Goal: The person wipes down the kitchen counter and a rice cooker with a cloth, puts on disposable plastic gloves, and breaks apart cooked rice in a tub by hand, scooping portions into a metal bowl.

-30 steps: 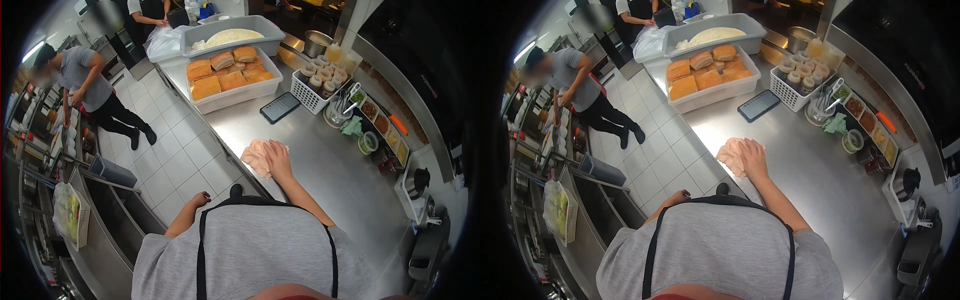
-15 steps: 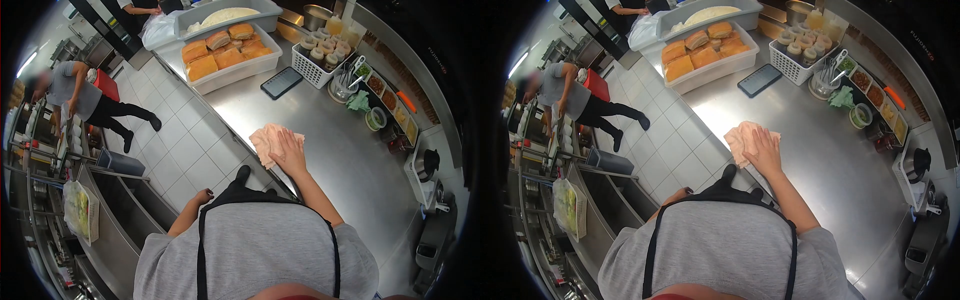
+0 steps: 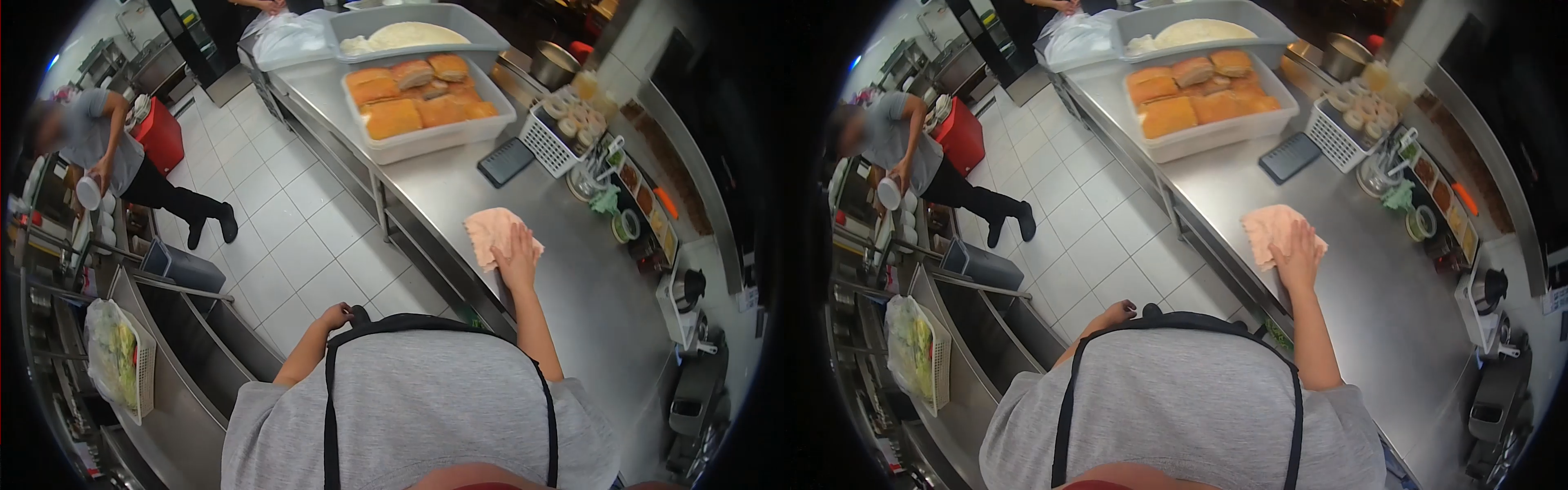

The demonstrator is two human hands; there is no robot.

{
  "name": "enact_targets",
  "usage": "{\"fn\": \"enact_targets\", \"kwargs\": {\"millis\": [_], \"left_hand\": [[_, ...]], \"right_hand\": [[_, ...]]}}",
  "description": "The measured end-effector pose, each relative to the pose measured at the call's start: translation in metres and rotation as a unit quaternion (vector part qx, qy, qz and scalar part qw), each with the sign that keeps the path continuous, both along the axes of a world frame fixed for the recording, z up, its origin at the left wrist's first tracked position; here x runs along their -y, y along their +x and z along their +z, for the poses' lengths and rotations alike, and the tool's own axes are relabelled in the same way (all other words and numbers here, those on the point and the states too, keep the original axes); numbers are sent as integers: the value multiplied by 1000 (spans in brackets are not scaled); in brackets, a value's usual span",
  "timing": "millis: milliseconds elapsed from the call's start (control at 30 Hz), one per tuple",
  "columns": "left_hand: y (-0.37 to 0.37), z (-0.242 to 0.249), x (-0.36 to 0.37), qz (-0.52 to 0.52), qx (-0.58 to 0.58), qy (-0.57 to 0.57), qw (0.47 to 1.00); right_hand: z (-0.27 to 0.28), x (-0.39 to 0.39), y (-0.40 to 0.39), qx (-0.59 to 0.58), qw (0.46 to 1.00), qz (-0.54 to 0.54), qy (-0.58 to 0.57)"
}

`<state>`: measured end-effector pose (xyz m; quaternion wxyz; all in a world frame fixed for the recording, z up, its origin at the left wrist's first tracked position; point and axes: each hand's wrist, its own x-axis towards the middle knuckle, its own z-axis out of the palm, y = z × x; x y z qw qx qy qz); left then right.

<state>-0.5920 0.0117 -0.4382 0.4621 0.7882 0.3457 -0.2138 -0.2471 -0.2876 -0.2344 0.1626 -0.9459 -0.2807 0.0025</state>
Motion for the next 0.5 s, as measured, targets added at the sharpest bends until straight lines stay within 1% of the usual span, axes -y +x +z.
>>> {"fn": "enact_targets", "kwargs": {"millis": [67,100,133,167,200,267,300,367,400,433,467,500], "left_hand": [[-20,-8,-32,33,4,5,999],[-31,-2,-46,43,13,26,999],[-47,2,-60,48,13,23,998],[-65,6,-73,88,10,7,996],[-80,8,-87,125,8,-10,992],[-117,2,-111,145,-46,-4,988],[-140,-9,-121,137,-48,-6,989],[-195,-50,-142,146,-129,-30,980],[-202,-50,-154,152,-164,-38,974],[-202,-52,-168,161,-197,-48,966],[-207,-54,-181,159,-197,-48,966],[-204,-27,-189,193,-157,-50,967]], "right_hand": [[-7,-21,9,8,996,-78,-33],[-5,-33,14,13,997,-73,-35],[-4,-46,16,18,993,-103,-58],[-5,-58,16,20,987,-134,-82],[-6,-67,16,20,987,-133,-86],[-7,-80,21,10,979,-183,-87],[-9,-84,20,18,974,-199,-106],[-16,-83,13,20,972,-215,-97],[-16,-87,11,31,971,-220,-84],[-16,-91,8,23,966,-241,-97],[-15,-92,6,23,965,-243,-97],[-16,-91,5,13,963,-252,-96]]}}
